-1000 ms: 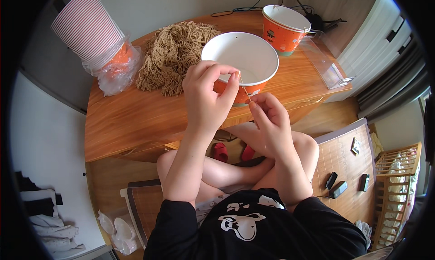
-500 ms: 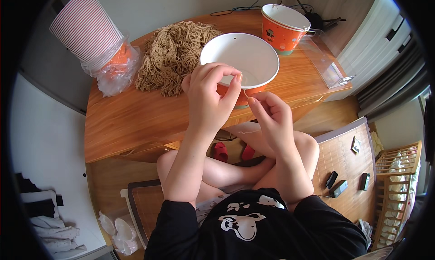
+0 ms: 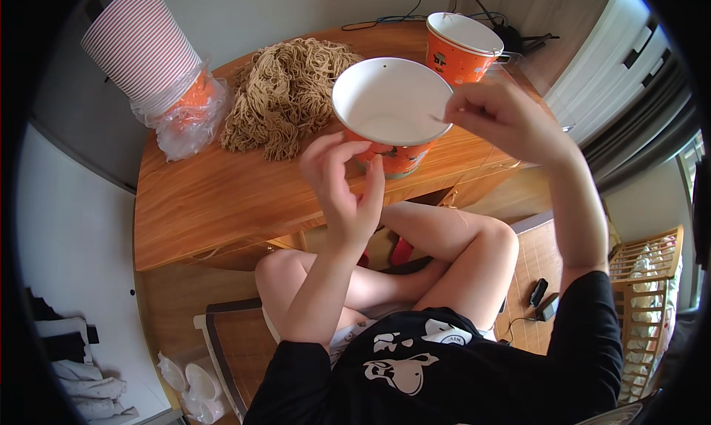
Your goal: Attaching thin strings or tags through pre-made holes in the rims of paper bowls.
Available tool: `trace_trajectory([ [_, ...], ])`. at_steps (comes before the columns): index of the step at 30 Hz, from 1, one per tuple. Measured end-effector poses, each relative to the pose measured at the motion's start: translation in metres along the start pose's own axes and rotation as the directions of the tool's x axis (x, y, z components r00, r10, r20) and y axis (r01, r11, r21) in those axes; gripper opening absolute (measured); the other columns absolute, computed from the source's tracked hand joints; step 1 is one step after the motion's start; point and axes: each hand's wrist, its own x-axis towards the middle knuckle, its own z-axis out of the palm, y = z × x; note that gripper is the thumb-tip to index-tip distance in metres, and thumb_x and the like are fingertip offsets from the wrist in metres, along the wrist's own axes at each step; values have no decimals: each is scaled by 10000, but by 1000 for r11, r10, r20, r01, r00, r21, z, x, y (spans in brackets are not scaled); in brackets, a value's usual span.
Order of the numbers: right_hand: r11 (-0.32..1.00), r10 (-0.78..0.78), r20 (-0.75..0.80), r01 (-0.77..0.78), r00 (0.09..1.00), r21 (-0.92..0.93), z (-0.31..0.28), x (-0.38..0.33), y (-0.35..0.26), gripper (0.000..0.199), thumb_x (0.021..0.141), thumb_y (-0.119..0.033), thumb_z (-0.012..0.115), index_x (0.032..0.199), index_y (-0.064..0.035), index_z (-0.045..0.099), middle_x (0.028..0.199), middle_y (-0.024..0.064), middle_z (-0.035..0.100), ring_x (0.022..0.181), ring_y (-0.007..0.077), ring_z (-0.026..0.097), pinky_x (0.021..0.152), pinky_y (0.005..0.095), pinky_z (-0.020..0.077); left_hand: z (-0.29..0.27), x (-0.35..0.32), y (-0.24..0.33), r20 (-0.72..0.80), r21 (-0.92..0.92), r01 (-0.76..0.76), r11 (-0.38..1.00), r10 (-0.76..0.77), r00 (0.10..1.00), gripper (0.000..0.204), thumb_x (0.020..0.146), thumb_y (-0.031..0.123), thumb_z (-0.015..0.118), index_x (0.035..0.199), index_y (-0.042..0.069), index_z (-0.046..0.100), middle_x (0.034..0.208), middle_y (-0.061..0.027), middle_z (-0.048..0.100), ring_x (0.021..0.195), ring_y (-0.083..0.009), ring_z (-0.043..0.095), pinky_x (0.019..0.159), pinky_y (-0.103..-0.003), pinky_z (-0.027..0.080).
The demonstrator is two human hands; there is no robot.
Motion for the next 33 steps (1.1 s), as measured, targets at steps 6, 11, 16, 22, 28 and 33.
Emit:
trace_trajectory([
  [6, 989, -46, 119, 62, 992, -135, -9, 49, -5, 152, 932, -175, 677, 967, -30, 702, 713, 29, 580, 675, 112, 522, 630, 284, 437, 9, -15, 8, -9, -111, 148, 983, -150, 989, 222, 856, 9, 707, 1055, 32, 613, 984, -94, 585, 924, -239, 548, 843, -358, 444],
  [11, 945, -178, 367, 262, 913, -195, -3, 72, 6, 197, 906, -252, 670, 956, -74, 738, 850, 51, 640, 844, 188, 613, 801, 342, 505, 18, -22, 1, 58, -163, 230, 959, -223, 973, 143, 892, 49, 705, 1003, 56, 615, 969, -41, 571, 871, -144, 532, 804, -285, 399],
  [16, 944, -197, 479, 297, 856, -143, 5, 83, 9, 132, 901, -181, 675, 891, -62, 732, 835, 27, 593, 840, 161, 563, 754, 310, 464, 19, -22, 7, 93, -177, 262, 949, -249, 964, 144, 870, 48, 710, 986, 26, 627, 926, -96, 594, 851, -234, 561, 776, -342, 466],
  [22, 964, -204, 536, 262, 819, -34, 10, 91, 13, 126, 904, -164, 664, 892, -55, 726, 817, 12, 549, 814, 138, 520, 748, 300, 443, 21, -19, 8, 83, -165, 243, 956, -232, 969, 147, 868, 54, 718, 971, 22, 618, 906, -95, 598, 836, -237, 571, 770, -344, 472],
  [28, 983, -156, 585, 183, 796, 14, 10, 97, 20, 156, 930, -190, 629, 945, -55, 705, 874, 11, 607, 842, 128, 544, 774, 302, 451, 23, -19, 9, 87, -186, 247, 951, -234, 968, 157, 876, 64, 728, 980, 35, 614, 917, -65, 588, 846, -186, 548, 772, -311, 436],
  [33, 980, -189, 603, 186, 775, 68, 13, 100, 28, 198, 952, -229, 604, 976, -50, 687, 875, 9, 650, 847, 124, 574, 784, 303, 467, 22, -16, 12, 91, -167, 241, 956, -228, 969, 149, 871, 47, 721, 971, 20, 613, 909, -95, 603, 836, -233, 573, 764, -337, 474],
])
